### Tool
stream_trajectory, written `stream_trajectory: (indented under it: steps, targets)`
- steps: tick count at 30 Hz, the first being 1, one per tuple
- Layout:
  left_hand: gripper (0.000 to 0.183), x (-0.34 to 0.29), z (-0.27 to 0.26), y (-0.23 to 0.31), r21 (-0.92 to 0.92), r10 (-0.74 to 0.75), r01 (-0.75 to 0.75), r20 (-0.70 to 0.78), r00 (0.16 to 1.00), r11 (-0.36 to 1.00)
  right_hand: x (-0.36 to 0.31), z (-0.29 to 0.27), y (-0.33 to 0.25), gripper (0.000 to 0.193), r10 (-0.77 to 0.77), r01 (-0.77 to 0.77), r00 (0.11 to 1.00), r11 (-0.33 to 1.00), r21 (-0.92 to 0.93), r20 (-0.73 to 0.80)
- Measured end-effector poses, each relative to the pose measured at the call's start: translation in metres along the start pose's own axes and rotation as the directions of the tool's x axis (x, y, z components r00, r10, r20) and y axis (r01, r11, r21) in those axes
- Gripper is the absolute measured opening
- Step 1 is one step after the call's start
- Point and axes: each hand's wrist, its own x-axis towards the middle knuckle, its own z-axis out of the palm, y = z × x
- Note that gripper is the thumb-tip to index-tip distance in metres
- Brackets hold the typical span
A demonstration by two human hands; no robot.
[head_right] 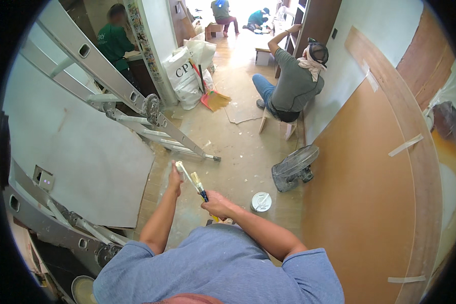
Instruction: The person picks up a paint roller and washes it under a running tap in a sink. They rinse the roller and their hands, then place the roller on a table.
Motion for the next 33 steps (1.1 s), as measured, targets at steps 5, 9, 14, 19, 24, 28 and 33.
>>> stream_trajectory:
  steps: [5,9,14,19,24,28,33]
  targets:
    - [0.1,0.045,-0.027,-0.045,-0.234,-0.045,0.045,0.004,0.999,0.971,-0.023,-0.011,-0.041,0.022,0.111,-0.1,0.977,0.993,-0.064,0.183]
    - [0.097,-0.004,-0.012,-0.093,-0.005,-0.249,0.258,0.247,0.937,0.966,0.04,0.01,0.034,0.019,0.295,-0.303,0.95,0.95,0.071,0.1]
    - [0.093,-0.043,-0.047,-0.155,-0.018,-0.373,0.38,0.155,0.915,0.925,0.082,0.028,0.079,0.011,0.441,-0.479,0.876,0.841,0.252,0.194]
    - [0.085,-0.031,-0.055,-0.152,0.015,-0.266,0.268,-0.087,0.96,0.963,0.068,0.038,0.025,0.019,0.387,-0.474,0.858,0.85,0.231,0.338]
    - [0.084,-0.014,-0.059,-0.155,-0.03,-0.347,0.347,-0.153,0.925,0.937,0.076,0.059,0.012,0.019,0.41,-0.477,0.835,0.872,0.11,0.366]
    - [0.091,0.007,-0.07,-0.135,-0.128,-0.356,0.337,-0.18,0.917,0.933,0.054,0.034,-0.029,0.016,0.383,-0.462,0.796,0.885,0.061,0.47]
    - [0.095,0.006,-0.096,-0.112,-0.303,-0.46,0.412,-0.107,0.881,0.859,0.06,0.042,-0.018,0.014,0.282,-0.359,0.842,0.929,0.088,0.461]
